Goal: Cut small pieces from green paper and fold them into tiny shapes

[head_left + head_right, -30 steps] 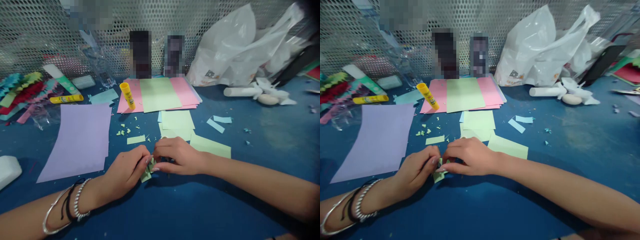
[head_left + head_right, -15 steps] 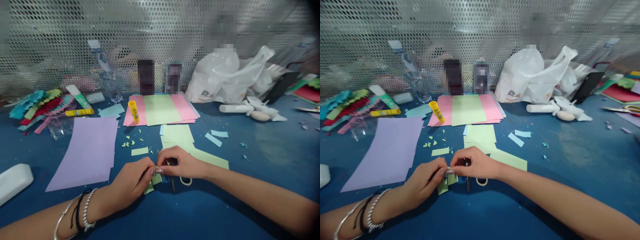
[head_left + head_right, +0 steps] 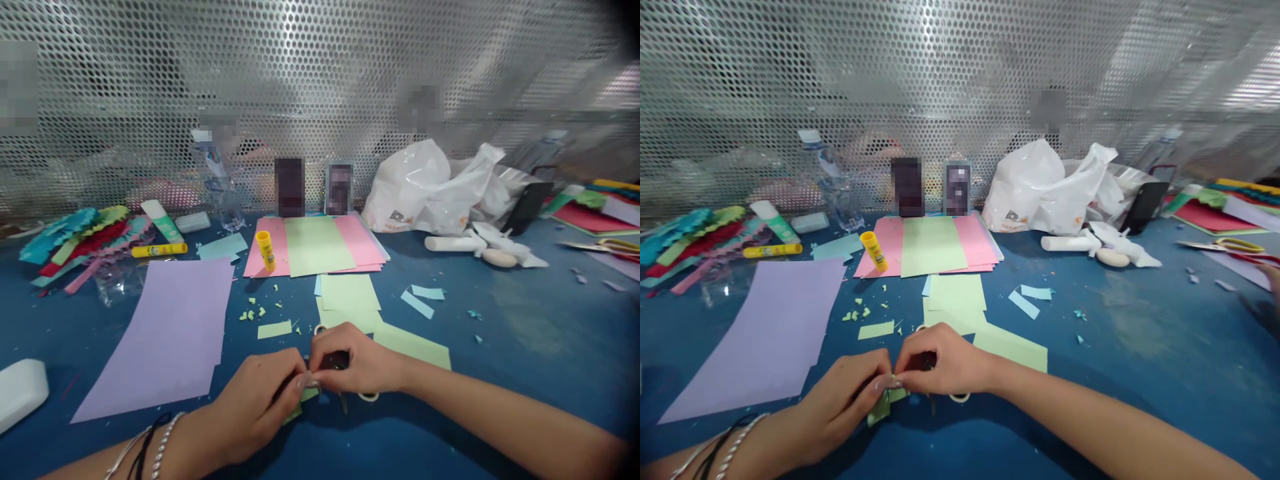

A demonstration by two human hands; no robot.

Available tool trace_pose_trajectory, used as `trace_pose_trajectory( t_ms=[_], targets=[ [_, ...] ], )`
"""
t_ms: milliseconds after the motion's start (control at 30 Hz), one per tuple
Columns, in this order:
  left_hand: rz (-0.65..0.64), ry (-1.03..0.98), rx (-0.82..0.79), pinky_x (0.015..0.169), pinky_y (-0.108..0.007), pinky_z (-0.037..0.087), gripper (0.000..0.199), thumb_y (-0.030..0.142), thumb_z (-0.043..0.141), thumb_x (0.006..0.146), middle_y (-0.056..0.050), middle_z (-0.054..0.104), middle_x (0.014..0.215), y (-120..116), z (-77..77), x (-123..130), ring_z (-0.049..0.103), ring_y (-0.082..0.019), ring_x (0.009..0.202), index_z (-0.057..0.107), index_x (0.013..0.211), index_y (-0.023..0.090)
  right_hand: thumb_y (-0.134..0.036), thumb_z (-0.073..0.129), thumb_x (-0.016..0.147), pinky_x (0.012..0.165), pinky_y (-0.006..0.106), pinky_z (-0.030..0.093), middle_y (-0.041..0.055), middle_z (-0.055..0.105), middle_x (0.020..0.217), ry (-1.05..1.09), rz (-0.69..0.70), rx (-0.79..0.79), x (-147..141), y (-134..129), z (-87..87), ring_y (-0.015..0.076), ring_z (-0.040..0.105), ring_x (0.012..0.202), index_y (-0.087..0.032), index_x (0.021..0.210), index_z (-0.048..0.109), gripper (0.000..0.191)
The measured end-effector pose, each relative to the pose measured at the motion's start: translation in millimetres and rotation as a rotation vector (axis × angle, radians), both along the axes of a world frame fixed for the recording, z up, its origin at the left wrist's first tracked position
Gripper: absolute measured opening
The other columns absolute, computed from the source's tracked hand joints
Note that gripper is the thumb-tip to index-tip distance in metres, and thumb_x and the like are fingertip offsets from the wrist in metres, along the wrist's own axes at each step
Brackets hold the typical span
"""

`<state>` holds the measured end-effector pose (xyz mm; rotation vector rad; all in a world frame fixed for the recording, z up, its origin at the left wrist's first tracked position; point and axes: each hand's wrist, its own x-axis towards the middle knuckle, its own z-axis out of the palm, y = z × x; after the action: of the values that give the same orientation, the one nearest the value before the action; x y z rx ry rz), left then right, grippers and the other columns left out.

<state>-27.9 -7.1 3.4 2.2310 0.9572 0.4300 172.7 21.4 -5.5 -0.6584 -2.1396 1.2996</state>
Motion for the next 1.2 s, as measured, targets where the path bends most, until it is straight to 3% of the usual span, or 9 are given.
trace_pose_trajectory(
  t_ms=[133,267,367,567,667,733,900,1067,1200],
  targets=[
    [-0.027,0.035,0.013,0.053,-0.020,0.031,0.026,0.028,0.029,0.093,0.004,0.047,0.064,0.5,-0.5,-0.1,0.040,-0.009,0.055,0.040,0.072,0.019,-0.026,0.059,0.077,0.051,0.017,0.038,-0.0007,0.055,0.063,-0.035,-0.012,0.003,-0.8,-2.4,-3.3,0.0060,0.048,0.054,-0.012,0.074,0.063,0.015],
    [-0.099,0.071,0.106,0.053,-0.021,0.031,0.028,0.024,0.026,0.093,0.004,0.046,0.061,-0.6,1.9,-2.1,0.039,-0.009,0.053,0.039,0.069,0.019,-0.024,0.055,0.079,0.055,0.018,0.041,0.0008,0.058,0.068,-0.098,0.029,0.152,-0.6,-5.3,1.7,0.0072,0.051,0.058,-0.013,0.080,0.063,0.014],
    [-0.098,0.085,0.180,0.051,-0.022,0.029,0.027,0.021,0.026,0.092,0.005,0.045,0.059,-1.2,2.1,-4.0,0.038,-0.009,0.051,0.037,0.067,0.019,-0.027,0.051,0.083,0.066,0.021,0.043,0.0023,0.062,0.077,-0.177,0.133,0.271,6.0,-5.3,19.3,0.0100,0.054,0.070,-0.015,0.093,0.061,0.019],
    [-0.082,0.064,0.170,0.049,-0.021,0.027,0.024,0.019,0.031,0.089,0.007,0.040,0.055,0.5,2.0,-3.7,0.034,-0.007,0.047,0.037,0.066,0.018,-0.025,0.050,0.083,0.090,0.040,0.038,0.0064,0.052,0.117,-0.583,-0.017,0.455,33.0,-3.6,55.7,0.0215,0.044,0.108,-0.025,0.119,0.047,0.037],
    [-0.087,0.047,0.221,0.049,-0.021,0.028,0.025,0.018,0.033,0.088,0.006,0.041,0.054,0.8,4.6,-3.1,0.034,-0.008,0.047,0.036,0.064,0.018,-0.024,0.051,0.083,0.092,0.053,0.033,0.0062,0.044,0.129,-0.786,-0.020,0.598,38.6,-9.5,54.5,0.0290,0.037,0.118,-0.031,0.125,0.042,0.044],
    [-0.064,0.021,0.225,0.049,-0.020,0.029,0.025,0.016,0.033,0.088,0.006,0.041,0.054,1.0,5.3,-3.2,0.035,-0.008,0.046,0.036,0.063,0.018,-0.023,0.050,0.083,0.091,0.055,0.033,0.0073,0.043,0.131,-0.859,-0.018,0.640,37.7,-14.8,49.9,0.0305,0.039,0.117,-0.029,0.123,0.044,0.041],
    [-0.003,-0.079,0.192,0.048,-0.018,0.029,0.022,0.013,0.034,0.087,0.007,0.040,0.054,1.5,2.2,-4.2,0.036,-0.007,0.046,0.036,0.066,0.019,-0.021,0.044,0.085,0.088,0.053,0.037,0.0088,0.044,0.131,-0.938,-0.011,0.689,31.4,-20.7,43.3,0.0298,0.045,0.113,-0.028,0.123,0.044,0.038],
    [-0.025,-0.106,0.126,0.048,-0.018,0.030,0.020,0.013,0.035,0.087,0.008,0.040,0.054,1.4,1.3,-5.1,0.036,-0.006,0.047,0.037,0.068,0.019,-0.015,0.049,0.079,0.091,0.052,0.034,0.0075,0.033,0.140,-0.939,0.016,0.761,33.4,-16.3,45.2,0.0317,0.033,0.123,-0.025,0.128,0.037,0.052],
    [-0.033,-0.104,0.104,0.049,-0.019,0.029,0.021,0.015,0.035,0.087,0.007,0.041,0.055,1.4,0.0,-6.3,0.036,-0.007,0.047,0.037,0.067,0.019,-0.008,0.052,0.072,0.086,0.044,0.038,0.0059,0.045,0.130,-0.930,0.099,0.802,36.0,-11.2,44.7,0.0276,0.041,0.113,-0.022,0.123,0.043,0.054]
  ],
)
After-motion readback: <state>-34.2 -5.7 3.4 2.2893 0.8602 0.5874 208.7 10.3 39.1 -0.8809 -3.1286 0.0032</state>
